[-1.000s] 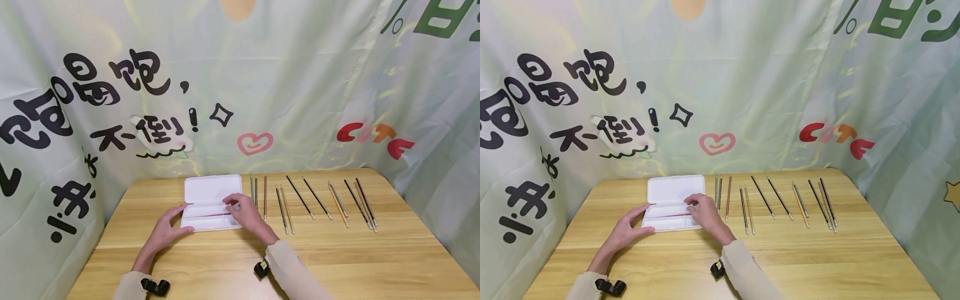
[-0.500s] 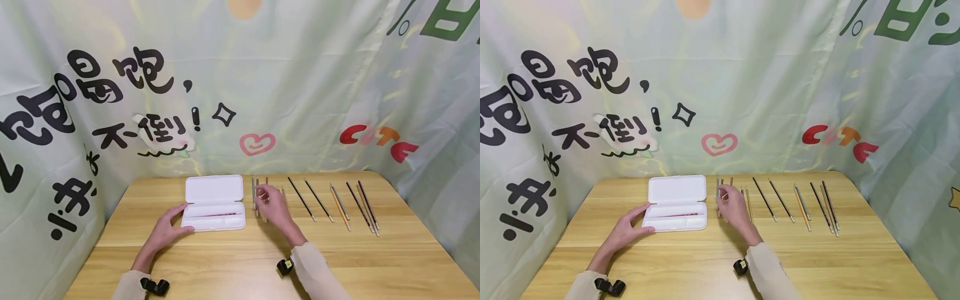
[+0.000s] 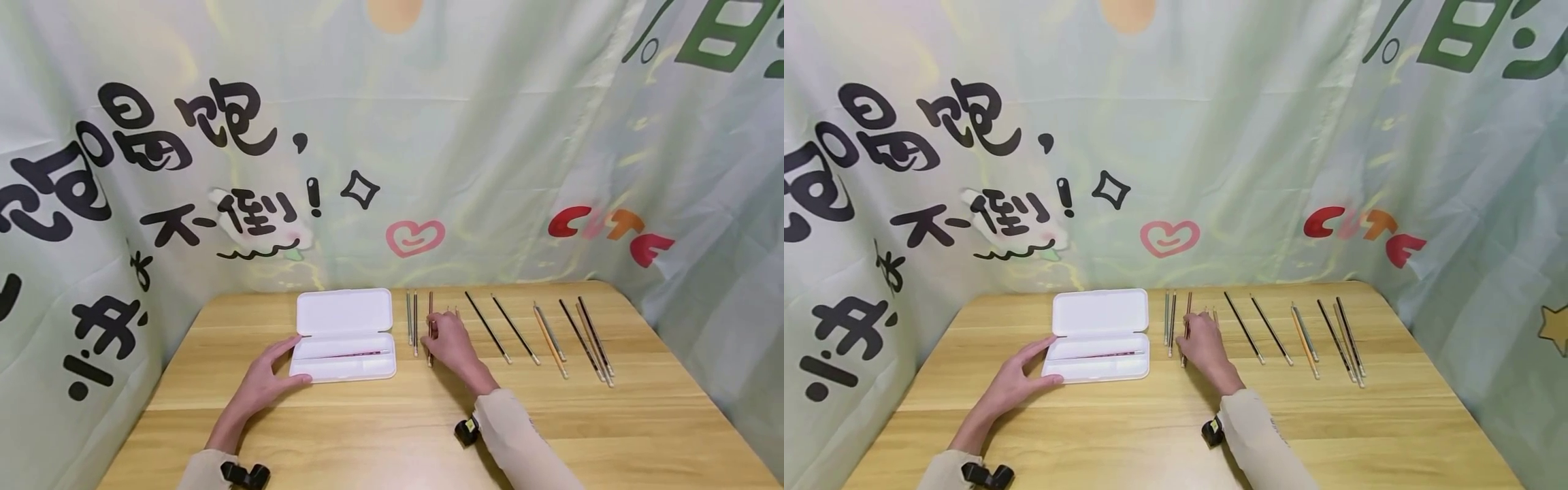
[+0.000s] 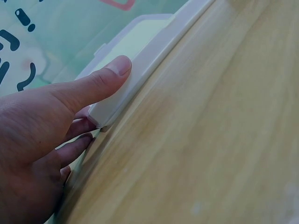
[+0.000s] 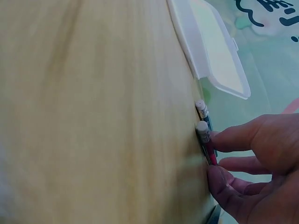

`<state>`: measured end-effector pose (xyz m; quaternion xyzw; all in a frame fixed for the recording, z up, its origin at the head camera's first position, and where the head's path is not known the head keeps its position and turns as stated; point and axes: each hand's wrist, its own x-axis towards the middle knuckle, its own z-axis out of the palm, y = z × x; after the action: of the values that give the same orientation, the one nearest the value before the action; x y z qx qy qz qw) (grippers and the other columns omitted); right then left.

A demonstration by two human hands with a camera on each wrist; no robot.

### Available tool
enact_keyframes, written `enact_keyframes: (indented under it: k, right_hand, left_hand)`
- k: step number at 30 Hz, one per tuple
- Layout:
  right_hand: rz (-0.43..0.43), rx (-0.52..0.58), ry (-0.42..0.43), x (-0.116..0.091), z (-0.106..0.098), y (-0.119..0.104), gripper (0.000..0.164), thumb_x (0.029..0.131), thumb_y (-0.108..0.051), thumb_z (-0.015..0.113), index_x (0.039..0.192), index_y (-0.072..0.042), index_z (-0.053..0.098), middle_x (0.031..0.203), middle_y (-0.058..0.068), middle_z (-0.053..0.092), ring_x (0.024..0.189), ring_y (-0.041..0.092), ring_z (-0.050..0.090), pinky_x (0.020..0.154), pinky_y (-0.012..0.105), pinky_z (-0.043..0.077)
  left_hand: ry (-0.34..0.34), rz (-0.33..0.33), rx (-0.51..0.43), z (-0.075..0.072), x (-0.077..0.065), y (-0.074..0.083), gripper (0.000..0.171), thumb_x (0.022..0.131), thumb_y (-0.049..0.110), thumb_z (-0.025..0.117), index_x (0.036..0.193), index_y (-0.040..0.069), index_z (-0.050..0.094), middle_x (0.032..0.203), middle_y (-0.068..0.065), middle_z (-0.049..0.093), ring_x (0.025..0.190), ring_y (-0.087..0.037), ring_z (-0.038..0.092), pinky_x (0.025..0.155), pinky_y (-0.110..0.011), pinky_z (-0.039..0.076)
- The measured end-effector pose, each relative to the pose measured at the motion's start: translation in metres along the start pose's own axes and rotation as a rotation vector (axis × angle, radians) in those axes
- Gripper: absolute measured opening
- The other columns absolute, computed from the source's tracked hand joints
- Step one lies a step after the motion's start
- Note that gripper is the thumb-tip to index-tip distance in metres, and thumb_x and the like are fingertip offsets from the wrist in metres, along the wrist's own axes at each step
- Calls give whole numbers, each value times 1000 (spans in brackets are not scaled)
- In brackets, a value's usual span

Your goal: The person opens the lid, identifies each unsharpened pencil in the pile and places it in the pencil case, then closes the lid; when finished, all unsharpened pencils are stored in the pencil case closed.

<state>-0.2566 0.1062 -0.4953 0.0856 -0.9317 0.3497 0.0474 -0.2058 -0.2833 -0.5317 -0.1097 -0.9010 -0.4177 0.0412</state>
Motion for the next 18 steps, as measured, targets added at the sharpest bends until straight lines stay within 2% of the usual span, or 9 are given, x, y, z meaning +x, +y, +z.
enact_keyframes:
  k: [4, 7, 11, 14, 18]
  right_hand:
    - [6, 10, 4, -2, -1, -2, 33, 87, 6, 71, 119, 9, 69, 91, 12, 68, 78, 21, 61, 67, 35, 54]
    - [12, 6, 11, -3, -2, -2, 30, 84, 8, 68, 115, 7, 70, 78, 6, 67, 65, 16, 57, 59, 31, 48]
    - [40, 31, -4, -3, -3, -3, 40, 81, 8, 66, 121, 5, 69, 69, 1, 65, 52, 12, 52, 51, 27, 42]
    - [63, 73, -9, -4, -5, -3, 47, 81, 8, 66, 127, 4, 67, 74, 3, 68, 53, 12, 57, 49, 27, 46]
    - [73, 94, -3, -5, -9, -3, 46, 82, 6, 67, 128, 1, 67, 83, 5, 71, 67, 15, 62, 52, 27, 48]
  left_hand:
    - [3, 4, -8, 0, -1, -1, 88, 77, 43, 91, 152, 14, 53, 154, -19, 48, 141, -45, 40, 111, -71, 30]
    - [4, 7, -16, 1, -1, -3, 88, 77, 42, 91, 151, 14, 53, 154, -18, 48, 141, -45, 40, 111, -71, 30]
    - [8, 5, -15, 1, -1, -3, 88, 76, 41, 92, 151, 13, 54, 153, -19, 49, 141, -45, 40, 111, -71, 30]
    - [9, 5, -13, 0, -1, -2, 88, 76, 41, 92, 151, 14, 54, 153, -18, 49, 141, -45, 41, 111, -71, 30]
    - [10, 5, -6, 0, 0, -2, 88, 76, 42, 91, 151, 15, 53, 153, -18, 49, 140, -45, 41, 110, -71, 30]
